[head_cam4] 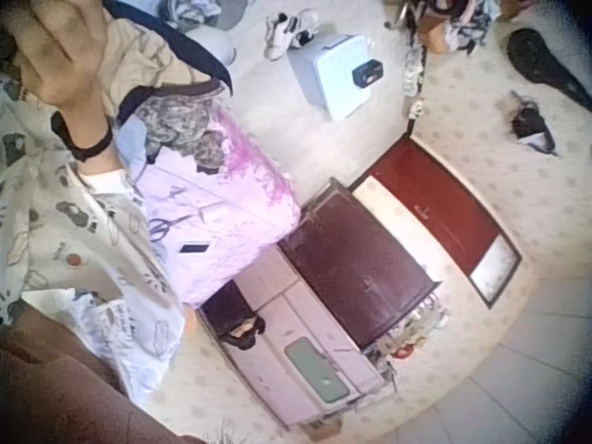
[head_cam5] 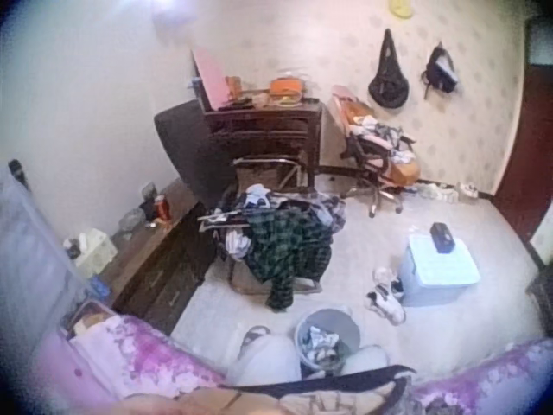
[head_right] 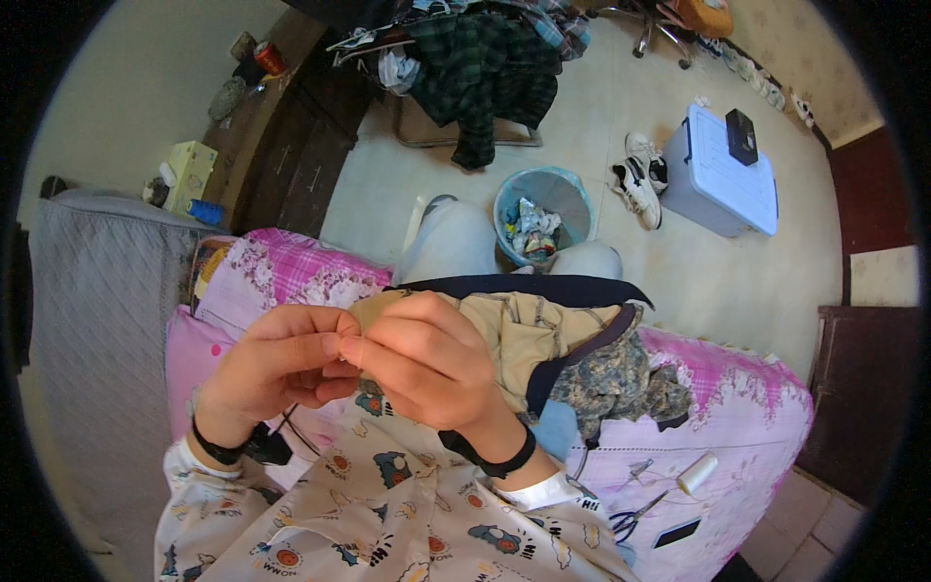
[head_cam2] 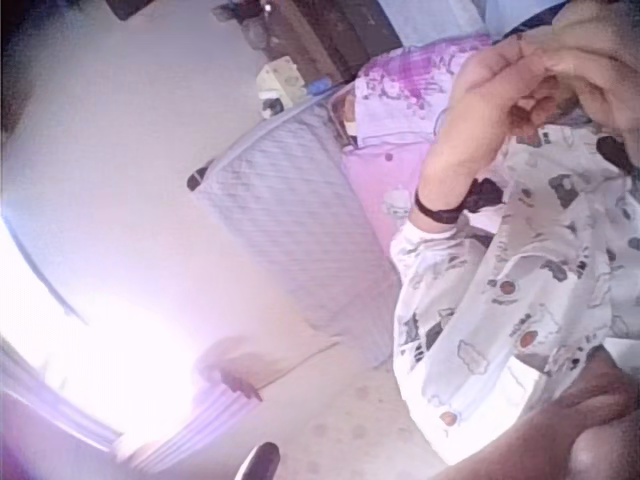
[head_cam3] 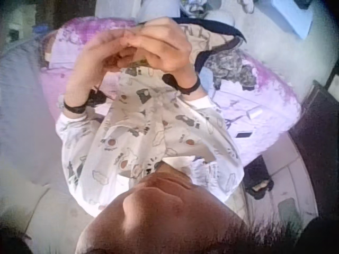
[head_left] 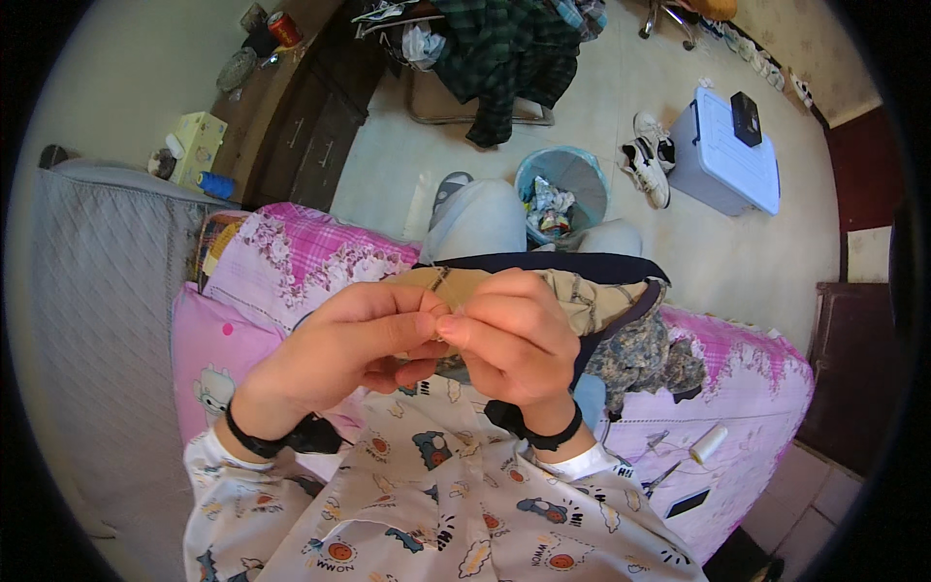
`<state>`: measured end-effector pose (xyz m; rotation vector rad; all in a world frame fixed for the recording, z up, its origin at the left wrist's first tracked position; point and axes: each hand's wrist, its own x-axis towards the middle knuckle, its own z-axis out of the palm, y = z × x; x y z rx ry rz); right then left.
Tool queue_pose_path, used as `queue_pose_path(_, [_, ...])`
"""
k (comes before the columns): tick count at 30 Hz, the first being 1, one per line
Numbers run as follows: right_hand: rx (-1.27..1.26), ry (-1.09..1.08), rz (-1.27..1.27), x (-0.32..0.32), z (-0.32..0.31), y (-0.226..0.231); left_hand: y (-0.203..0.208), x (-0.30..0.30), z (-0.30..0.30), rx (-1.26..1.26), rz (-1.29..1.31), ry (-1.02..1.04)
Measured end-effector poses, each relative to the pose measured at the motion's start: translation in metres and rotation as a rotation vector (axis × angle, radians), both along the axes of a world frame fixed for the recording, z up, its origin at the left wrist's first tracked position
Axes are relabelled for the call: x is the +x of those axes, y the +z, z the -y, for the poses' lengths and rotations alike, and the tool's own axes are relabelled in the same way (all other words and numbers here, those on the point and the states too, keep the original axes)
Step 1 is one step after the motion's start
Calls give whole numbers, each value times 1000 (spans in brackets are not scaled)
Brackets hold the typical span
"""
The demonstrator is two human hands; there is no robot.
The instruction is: Hand-sewing camouflage fabric onto a brown garment using a needle and thread.
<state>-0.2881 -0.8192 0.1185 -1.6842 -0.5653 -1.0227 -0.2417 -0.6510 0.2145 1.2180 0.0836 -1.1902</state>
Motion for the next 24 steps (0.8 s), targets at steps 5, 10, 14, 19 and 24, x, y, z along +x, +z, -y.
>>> queue_pose_path(5, [-116, 28, 31, -1, 7, 4, -2, 1, -7, -26, -133, -4])
queue_pose_path(10, [-173, 10, 49, -1, 9, 7, -3, 1, -8, -35, 12, -10])
queue_pose_path(14, [-74, -18, -28, -1, 11, 6, -2, -10, -2, -30, 121, 117])
queue_pose_path(19, [300, 101, -251, -4, 3, 5, -13, -22, 13, 125, 1016, 151])
queue_pose_path(24, [283, 102, -229, -5, 0, 4, -31, -21, 10, 125, 1140, 201])
